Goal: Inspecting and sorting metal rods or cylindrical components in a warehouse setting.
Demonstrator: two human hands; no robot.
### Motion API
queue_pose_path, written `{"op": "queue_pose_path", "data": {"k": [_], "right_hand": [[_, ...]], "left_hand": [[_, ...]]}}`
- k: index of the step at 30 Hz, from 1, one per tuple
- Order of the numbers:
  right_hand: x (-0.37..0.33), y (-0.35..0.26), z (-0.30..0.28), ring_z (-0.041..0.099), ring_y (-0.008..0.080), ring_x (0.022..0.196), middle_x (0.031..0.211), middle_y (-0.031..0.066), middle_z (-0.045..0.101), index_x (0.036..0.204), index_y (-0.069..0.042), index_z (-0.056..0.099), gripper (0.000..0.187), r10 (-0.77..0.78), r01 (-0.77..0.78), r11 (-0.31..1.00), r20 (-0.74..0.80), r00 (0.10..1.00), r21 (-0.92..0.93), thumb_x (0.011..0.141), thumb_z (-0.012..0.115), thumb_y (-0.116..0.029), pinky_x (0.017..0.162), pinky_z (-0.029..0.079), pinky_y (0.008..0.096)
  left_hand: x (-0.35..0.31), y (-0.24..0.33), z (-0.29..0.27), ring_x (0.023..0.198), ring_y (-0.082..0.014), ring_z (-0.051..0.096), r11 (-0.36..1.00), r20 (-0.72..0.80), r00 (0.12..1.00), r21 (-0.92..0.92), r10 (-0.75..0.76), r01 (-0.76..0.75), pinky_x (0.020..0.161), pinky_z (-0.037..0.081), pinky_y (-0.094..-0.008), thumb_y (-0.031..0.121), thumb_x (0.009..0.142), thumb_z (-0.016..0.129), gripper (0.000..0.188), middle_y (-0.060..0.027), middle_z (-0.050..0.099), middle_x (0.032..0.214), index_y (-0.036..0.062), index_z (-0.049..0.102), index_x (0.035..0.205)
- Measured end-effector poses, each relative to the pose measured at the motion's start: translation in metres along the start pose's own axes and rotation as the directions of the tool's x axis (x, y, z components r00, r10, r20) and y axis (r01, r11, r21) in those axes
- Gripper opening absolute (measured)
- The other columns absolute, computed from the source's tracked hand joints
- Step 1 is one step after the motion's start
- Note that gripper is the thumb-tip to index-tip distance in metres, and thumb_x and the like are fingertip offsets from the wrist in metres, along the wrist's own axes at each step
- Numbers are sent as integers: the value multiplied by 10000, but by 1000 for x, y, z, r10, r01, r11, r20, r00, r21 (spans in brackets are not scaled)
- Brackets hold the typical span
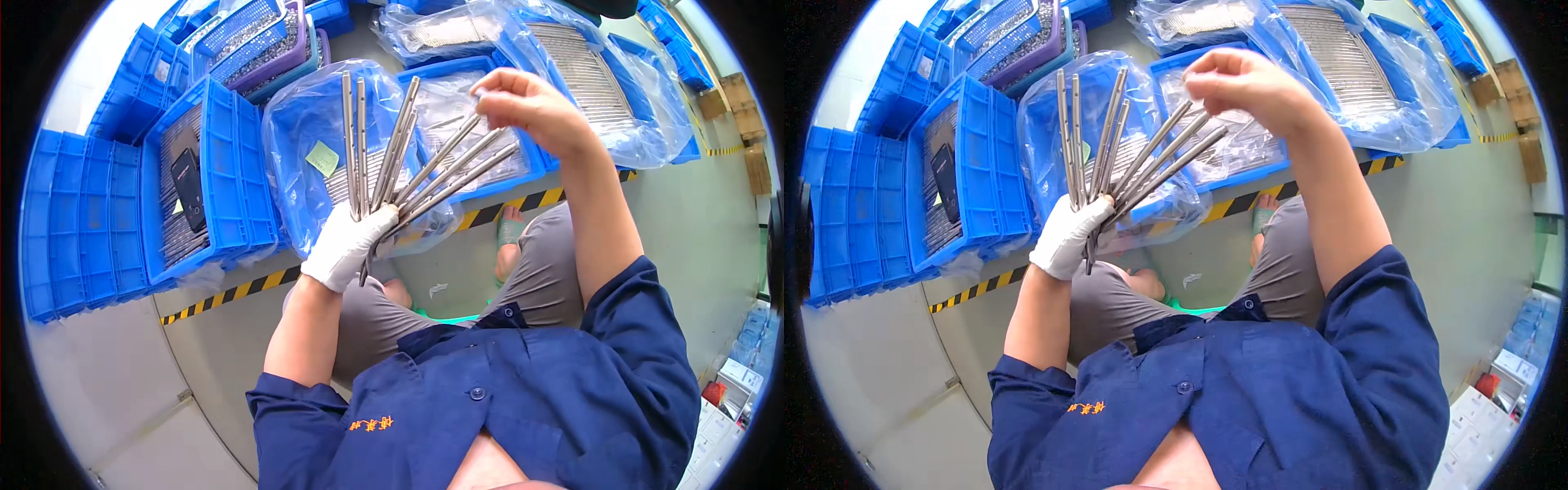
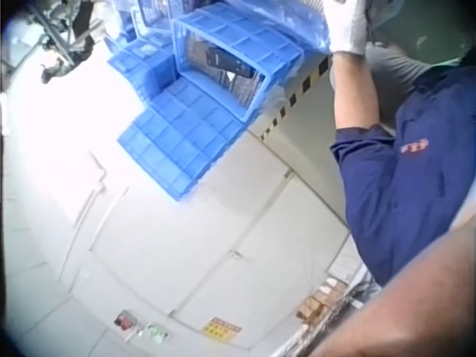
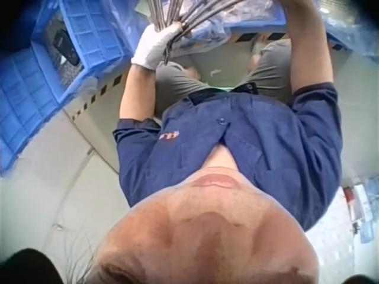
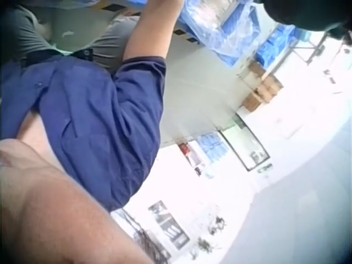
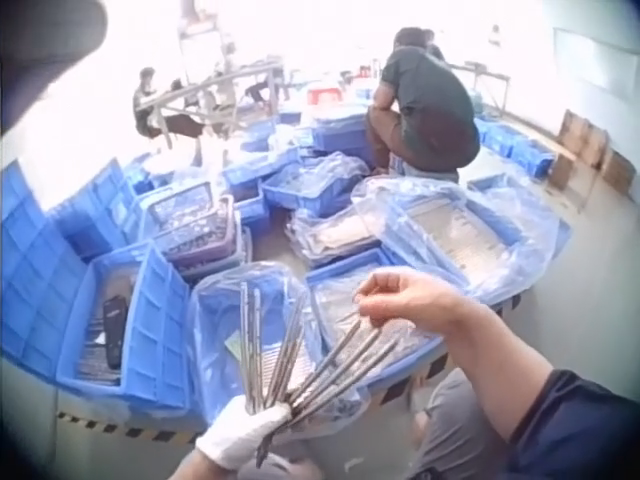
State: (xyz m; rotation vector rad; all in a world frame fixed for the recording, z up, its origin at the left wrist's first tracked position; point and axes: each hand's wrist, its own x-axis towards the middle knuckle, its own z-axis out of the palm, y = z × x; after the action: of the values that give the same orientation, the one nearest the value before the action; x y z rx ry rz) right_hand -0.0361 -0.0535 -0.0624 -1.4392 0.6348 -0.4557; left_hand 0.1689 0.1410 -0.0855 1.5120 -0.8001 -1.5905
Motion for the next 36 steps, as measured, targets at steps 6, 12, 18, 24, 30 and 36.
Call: {"op": "queue_pose_path", "data": {"k": [6, 12, 18, 24, 30, 36], "right_hand": [[9, 7, 14, 585, 133, 796, 914, 68, 599, 1002, -52, 564, 290, -23, -2, 988, 160, 987, 153, 758, 635, -193, 748, 474, 252], [11, 21, 22, 591, 168, 801, 977, 91, 577, 1013, -23, 525, 342, -6, -97, 919, 260, 966, 381, 744, 648, -196, 741, 488, 297], [9, 23, 17, 585, 120, 726, 845, 35, 579, 988, -70, 531, 258, 28, -180, 898, 355, 935, 403, 769, 618, -174, 688, 492, 250], [9, 14, 12, 557, 101, 716, 802, 25, 575, 954, -52, 555, 314, 6, -69, 984, 357, 934, 163, 716, 677, -216, 701, 463, 230], [5, 5, 18, 524, 89, 728, 793, 24, 571, 912, -48, 574, 310, 11, 19, 995, 296, 955, -100, 681, 707, -207, 721, 426, 216], [4, 13, 19, 536, 102, 740, 809, 29, 580, 896, -47, 574, 282, 49, -50, 999, 265, 963, -2, 678, 708, -164, 723, 430, 233]], "left_hand": [[-6, -1, 3, 698, -66, 468, 995, 162, 986, -91, -32, 47, 608, 390, -213, 266, 769, 587, 299, 0, 537, 773, 22, 555, 939], [-6, 2, 7, 645, -59, 464, 992, 202, 978, -96, -58, 78, 549, 377, -192, 281, 779, 577, 307, 7, 535, 730, 21, 560, 942], [-9, 4, 11, 644, -67, 465, 998, 135, 991, -62, -5, 13, 551, 386, -214, 274, 785, 564, 334, 11, 541, 748, 4, 567, 982], [-10, 3, 15, 587, -81, 466, 980, 10, 997, 186, 75, -76, 527, 386, -234, 272, 778, 560, 303, -1, 533, 665, 22, 604, 944], [-8, 1, 12, 621, -75, 460, 985, -10, 1000, 171, 30, -28, 559, 385, -233, 249, 771, 576, 259, -8, 529, 688, 17, 596, 887], [-9, 3, 12, 686, -70, 451, 990, 18, 1000, 138, -17, 14, 617, 389, -227, 229, 762, 592, 231, 9, 531, 749, 14, 580, 845]]}}
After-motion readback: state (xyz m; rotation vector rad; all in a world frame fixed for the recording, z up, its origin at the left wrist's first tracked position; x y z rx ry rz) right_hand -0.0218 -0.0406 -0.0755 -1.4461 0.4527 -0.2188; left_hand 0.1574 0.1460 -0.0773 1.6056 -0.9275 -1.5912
